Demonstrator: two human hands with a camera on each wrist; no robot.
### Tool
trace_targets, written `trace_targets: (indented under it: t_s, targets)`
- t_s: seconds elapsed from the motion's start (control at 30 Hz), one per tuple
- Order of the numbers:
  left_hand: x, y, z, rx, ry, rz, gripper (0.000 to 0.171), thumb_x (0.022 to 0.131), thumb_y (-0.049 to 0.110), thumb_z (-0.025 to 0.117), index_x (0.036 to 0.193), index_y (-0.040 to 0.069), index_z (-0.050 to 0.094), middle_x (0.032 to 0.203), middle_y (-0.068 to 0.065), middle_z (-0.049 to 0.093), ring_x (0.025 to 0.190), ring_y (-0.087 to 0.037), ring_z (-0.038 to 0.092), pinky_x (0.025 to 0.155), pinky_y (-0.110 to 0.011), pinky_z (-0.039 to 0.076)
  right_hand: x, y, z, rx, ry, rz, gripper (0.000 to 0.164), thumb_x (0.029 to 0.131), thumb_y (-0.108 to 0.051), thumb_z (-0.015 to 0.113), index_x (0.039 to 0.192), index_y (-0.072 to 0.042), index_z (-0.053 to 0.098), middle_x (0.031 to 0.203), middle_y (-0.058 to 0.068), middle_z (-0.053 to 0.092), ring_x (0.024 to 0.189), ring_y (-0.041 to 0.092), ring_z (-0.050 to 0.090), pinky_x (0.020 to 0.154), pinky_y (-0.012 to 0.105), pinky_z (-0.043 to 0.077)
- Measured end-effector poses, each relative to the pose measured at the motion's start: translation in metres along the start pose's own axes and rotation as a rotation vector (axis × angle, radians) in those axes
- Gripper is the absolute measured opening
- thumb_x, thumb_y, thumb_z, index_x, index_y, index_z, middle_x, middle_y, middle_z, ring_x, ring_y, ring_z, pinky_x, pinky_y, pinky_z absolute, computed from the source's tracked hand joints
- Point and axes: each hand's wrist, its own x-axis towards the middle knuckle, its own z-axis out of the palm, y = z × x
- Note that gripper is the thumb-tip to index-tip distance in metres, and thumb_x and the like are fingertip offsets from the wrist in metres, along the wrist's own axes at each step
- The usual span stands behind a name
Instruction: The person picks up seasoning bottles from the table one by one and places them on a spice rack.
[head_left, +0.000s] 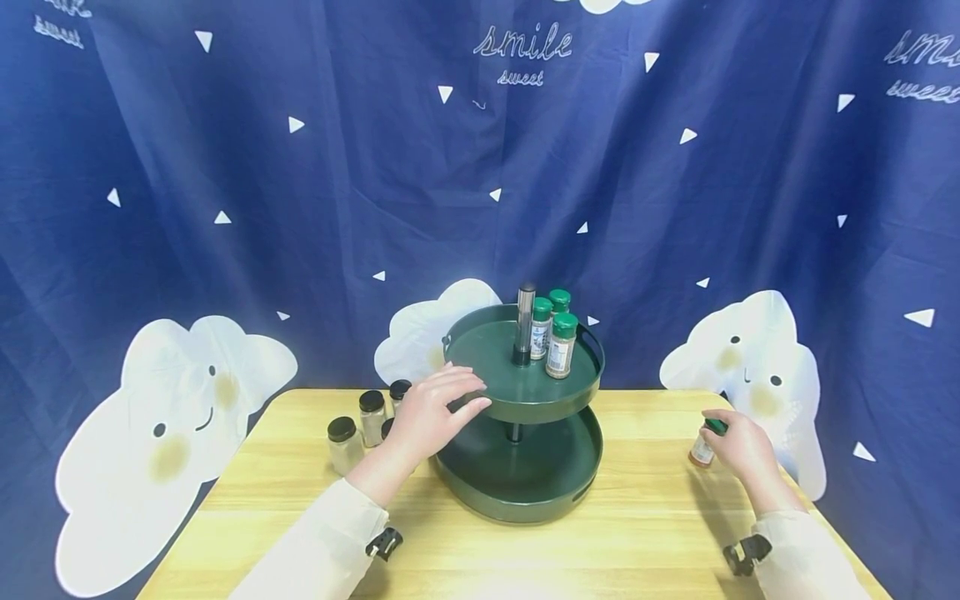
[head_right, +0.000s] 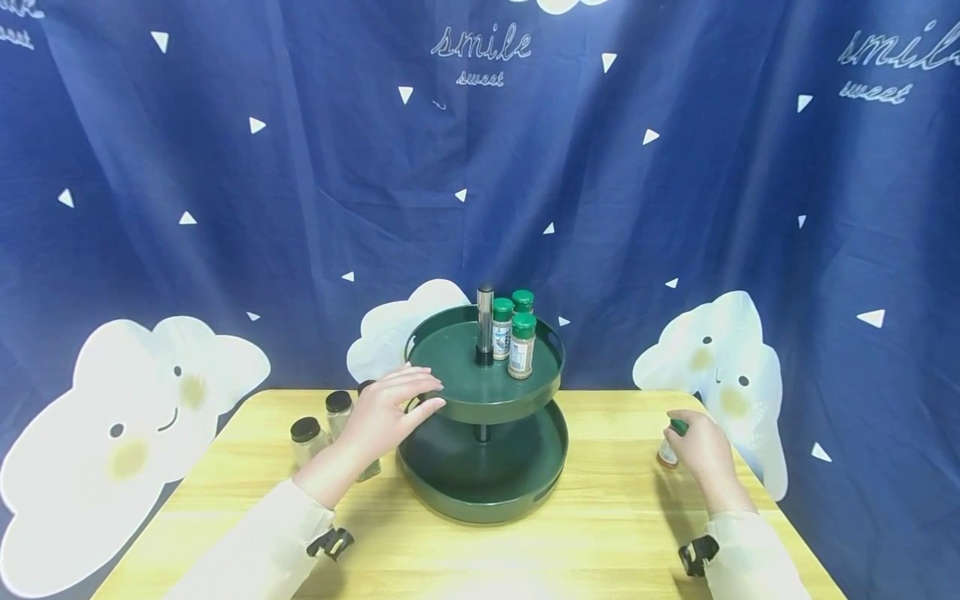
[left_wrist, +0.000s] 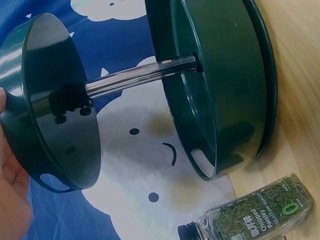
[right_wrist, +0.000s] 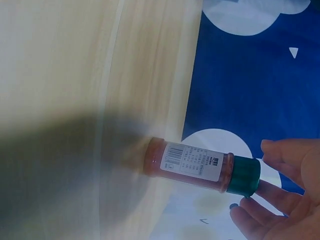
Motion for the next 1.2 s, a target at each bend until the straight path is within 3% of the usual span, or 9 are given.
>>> trace_targets:
  t_s: [0.83,1.2]
  targets:
    - [0.0,-0.001,0.0,0.016,-0.023,-0.025,0.026,0.087,0.033,0.079,0.106,0.015,0.078,0.109,0.003,0.075,0.116,-0.016,0.065,0.112,-0.035,0.043,0.009,0.01,0.003,0.002,-0.037,0.025,0.037,0.087,-0.009,0.069,0.119,0.009,0.063,0.117,0.036,0.061,0.102,0.057,0.058,0.083,0.065,0.049]
    - [0.0,0.0,0.0,0.02,-0.03,-0.025,0.026,0.088,0.033,0.078,0.106,0.015,0.078,0.109,0.003,0.075,0.117,-0.016,0.065,0.113,-0.035,0.042,0.007,0.012,0.006,0.004,0.007,-0.005,0.031,0.083,-0.006,0.072,0.111,0.007,0.067,0.11,0.034,0.065,0.096,0.054,0.061,0.078,0.063,0.05]
